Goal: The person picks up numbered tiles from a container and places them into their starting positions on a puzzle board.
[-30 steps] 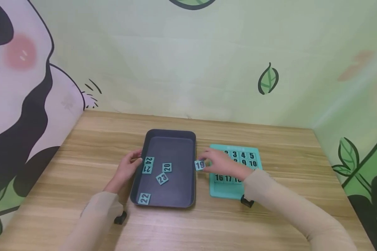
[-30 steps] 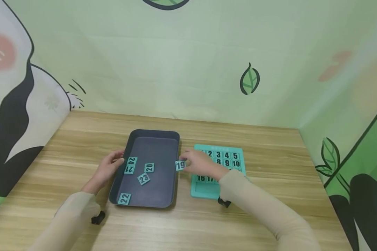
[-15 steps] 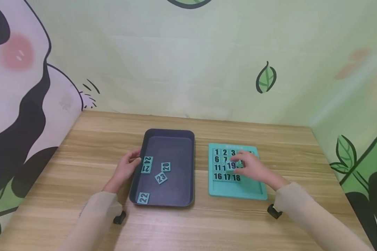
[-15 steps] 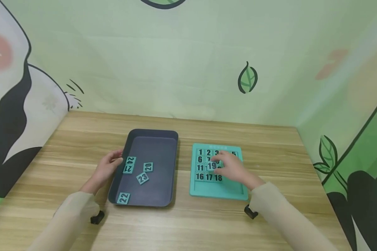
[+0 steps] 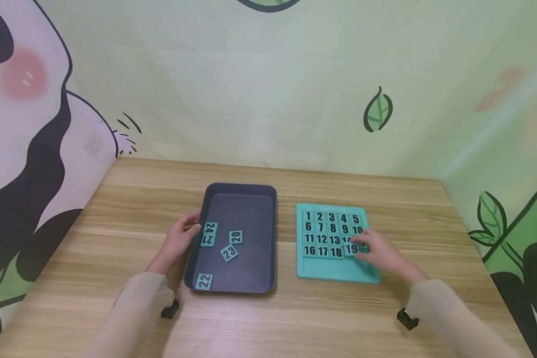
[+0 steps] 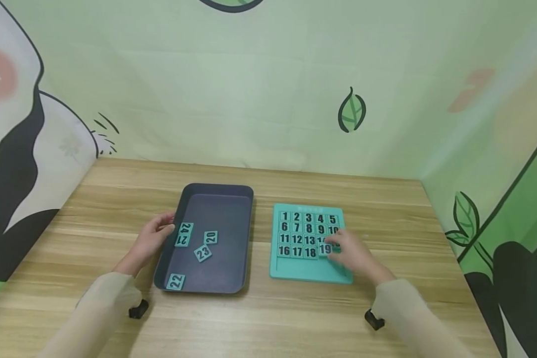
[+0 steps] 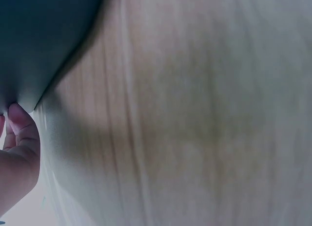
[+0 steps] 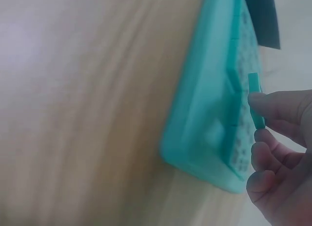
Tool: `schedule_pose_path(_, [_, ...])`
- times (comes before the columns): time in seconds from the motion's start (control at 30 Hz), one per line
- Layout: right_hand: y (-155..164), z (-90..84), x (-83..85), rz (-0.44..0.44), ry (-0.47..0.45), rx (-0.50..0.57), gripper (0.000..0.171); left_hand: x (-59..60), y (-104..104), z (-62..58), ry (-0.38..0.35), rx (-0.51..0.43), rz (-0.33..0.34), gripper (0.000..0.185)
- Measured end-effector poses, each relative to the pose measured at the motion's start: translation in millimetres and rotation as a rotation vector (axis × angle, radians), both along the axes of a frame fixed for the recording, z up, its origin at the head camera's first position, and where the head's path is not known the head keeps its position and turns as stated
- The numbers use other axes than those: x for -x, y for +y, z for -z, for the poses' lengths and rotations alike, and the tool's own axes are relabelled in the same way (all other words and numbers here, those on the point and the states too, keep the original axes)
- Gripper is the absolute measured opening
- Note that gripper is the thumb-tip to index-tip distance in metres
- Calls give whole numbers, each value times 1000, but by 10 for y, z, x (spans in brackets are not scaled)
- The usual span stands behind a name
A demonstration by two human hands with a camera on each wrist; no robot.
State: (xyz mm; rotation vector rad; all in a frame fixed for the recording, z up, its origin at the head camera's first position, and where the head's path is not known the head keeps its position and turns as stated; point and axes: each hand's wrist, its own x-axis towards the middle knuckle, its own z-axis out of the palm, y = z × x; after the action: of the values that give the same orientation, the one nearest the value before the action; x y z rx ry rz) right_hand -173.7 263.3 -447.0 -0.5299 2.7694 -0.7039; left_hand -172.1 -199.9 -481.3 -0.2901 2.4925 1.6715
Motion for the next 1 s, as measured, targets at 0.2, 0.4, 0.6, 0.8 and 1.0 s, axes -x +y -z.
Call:
schedule_pose_path(0.2, [13, 105, -50, 13, 15, -7, 34, 10, -10, 14, 14, 6, 6, 42])
schedule_pose_path(0.4, [-4, 167, -59, 2, 55, -49, 35, 11, -7, 11, 19, 6, 8, 42])
schedule_pose_path(0.6, [-12, 216, -54, 11, 88, -73, 37, 8, -8, 9, 14, 6, 3, 42])
schedule_pose_path(0.8, [-28, 181, -54, 10, 79, -88, 40, 6, -1, 12, 25, 8, 5, 41])
schedule_pose_path(1.0, [-91, 26, 28, -6, 84, -43, 39, 6, -1, 12, 19, -1, 2, 42])
